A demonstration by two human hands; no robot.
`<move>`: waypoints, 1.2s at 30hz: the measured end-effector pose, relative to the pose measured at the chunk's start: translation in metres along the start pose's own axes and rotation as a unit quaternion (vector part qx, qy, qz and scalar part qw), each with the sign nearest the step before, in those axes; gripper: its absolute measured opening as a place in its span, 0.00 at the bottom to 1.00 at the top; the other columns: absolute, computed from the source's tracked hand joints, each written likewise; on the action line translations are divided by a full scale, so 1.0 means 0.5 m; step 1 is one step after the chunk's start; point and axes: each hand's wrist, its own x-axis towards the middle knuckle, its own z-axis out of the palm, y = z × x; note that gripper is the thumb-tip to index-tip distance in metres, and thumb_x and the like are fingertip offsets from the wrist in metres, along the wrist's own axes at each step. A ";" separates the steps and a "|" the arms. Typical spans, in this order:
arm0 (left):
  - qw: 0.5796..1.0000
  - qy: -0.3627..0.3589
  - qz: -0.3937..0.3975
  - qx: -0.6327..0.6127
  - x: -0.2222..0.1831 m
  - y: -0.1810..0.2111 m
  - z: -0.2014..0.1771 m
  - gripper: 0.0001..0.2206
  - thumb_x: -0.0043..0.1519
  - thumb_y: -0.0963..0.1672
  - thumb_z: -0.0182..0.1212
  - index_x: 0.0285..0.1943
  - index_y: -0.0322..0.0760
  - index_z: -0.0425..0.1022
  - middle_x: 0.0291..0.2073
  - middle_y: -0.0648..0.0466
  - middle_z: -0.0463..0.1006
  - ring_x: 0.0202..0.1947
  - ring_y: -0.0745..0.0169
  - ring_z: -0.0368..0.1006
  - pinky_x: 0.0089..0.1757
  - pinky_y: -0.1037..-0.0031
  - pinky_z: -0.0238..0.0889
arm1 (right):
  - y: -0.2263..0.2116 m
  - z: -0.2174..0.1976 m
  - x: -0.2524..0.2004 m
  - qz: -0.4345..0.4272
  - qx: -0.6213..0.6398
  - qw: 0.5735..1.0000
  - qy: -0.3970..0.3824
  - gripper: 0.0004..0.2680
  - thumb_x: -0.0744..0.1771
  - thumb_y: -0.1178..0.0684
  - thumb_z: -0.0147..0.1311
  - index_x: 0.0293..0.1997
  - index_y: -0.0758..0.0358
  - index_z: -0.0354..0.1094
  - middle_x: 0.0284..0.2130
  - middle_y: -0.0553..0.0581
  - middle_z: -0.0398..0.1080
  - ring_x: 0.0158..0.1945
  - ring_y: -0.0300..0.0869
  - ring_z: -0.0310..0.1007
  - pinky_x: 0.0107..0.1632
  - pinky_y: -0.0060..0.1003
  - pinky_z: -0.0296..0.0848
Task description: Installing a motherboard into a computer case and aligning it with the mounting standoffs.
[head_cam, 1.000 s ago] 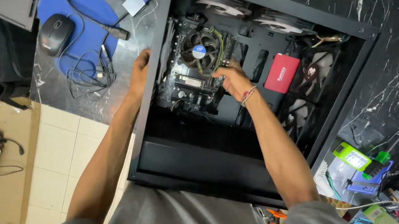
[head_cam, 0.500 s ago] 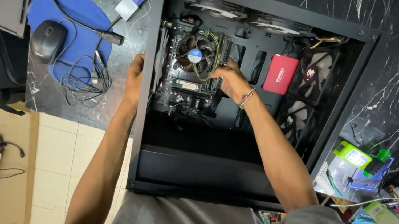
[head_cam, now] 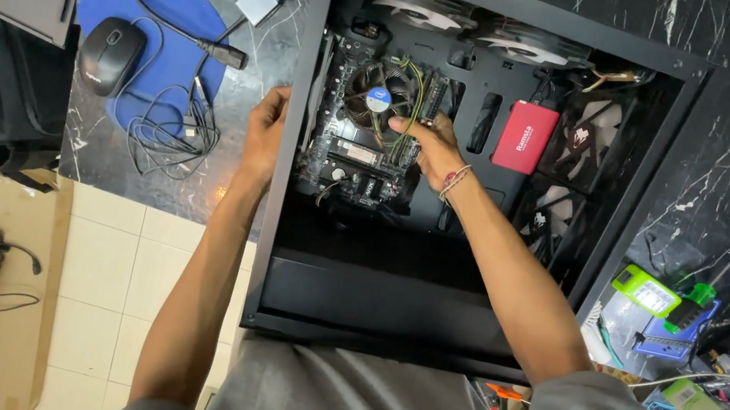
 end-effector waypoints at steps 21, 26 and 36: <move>0.999 0.011 -0.021 0.028 0.051 -0.034 -0.014 0.09 0.73 0.46 0.63 0.48 0.37 0.84 0.34 0.51 0.79 0.36 0.62 0.75 0.37 0.72 0.72 | -0.173 0.099 -0.074 -0.016 -0.040 0.999 0.005 0.16 0.58 0.55 0.80 0.47 0.63 0.79 0.36 0.59 0.80 0.40 0.49 0.85 0.42 0.45 0.86; 0.999 0.001 -0.038 0.033 0.040 -0.028 -0.025 0.09 0.73 0.46 0.62 0.45 0.39 0.85 0.32 0.52 0.79 0.34 0.64 0.75 0.35 0.73 0.73 | -0.225 0.100 -0.177 -0.014 -0.033 0.999 0.004 0.17 0.58 0.57 0.79 0.48 0.61 0.78 0.37 0.56 0.80 0.39 0.46 0.85 0.40 0.43 0.87; 0.998 -0.014 -0.053 0.029 0.023 0.000 -0.024 0.12 0.74 0.47 0.57 0.44 0.40 0.85 0.31 0.53 0.78 0.32 0.64 0.74 0.33 0.75 0.72 | -0.188 0.060 -0.126 -0.007 -0.023 1.000 0.008 0.16 0.59 0.60 0.78 0.49 0.64 0.78 0.39 0.61 0.80 0.40 0.53 0.85 0.39 0.48 0.88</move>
